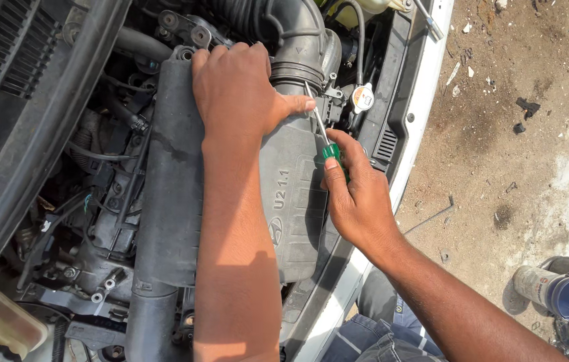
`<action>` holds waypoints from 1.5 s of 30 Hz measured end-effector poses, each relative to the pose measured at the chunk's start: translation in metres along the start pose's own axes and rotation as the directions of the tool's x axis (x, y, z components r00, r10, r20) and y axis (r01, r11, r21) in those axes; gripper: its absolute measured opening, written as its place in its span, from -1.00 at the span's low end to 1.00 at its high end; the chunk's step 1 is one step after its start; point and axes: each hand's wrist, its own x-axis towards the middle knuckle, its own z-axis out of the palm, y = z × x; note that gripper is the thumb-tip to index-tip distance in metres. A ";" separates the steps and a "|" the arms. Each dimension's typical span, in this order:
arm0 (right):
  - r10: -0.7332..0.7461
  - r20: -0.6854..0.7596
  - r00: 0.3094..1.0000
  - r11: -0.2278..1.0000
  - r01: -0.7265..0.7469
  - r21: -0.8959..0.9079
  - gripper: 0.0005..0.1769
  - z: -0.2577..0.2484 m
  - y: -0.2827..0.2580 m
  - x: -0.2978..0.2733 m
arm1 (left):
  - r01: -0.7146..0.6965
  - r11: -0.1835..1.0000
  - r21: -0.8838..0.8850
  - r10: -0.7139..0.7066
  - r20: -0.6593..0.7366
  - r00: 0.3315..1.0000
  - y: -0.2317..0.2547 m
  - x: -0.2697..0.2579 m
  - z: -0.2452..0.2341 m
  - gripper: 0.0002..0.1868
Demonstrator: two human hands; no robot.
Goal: The person uses a T-handle socket wrench to loosen and remove bolts from the air intake assembly of a car engine, then uses a screwdriver to loosen a hose clamp and detach the intake pipe.
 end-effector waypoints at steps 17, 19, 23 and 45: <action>-0.250 -0.180 0.951 0.966 0.257 0.017 -0.51 0.036 0.018 0.000 | -0.037 0.999 0.035 0.044 -0.210 0.977 0.003 -0.003 0.003 -0.44; -0.218 -0.215 0.952 0.974 0.227 0.019 -0.48 0.039 0.018 -0.001 | -0.053 0.999 0.000 0.052 -0.250 0.967 0.001 -0.006 0.006 -0.65; -0.140 -0.284 0.949 0.988 0.153 0.024 -0.55 0.047 0.013 0.003 | 0.008 0.999 0.047 0.001 -0.174 0.985 -0.005 0.001 0.018 -0.73; 0.005 -0.458 0.889 0.994 -0.053 -0.092 -0.67 0.071 -0.014 0.013 | 0.026 1.000 0.017 -0.023 -0.175 0.984 -0.010 0.008 0.018 -0.80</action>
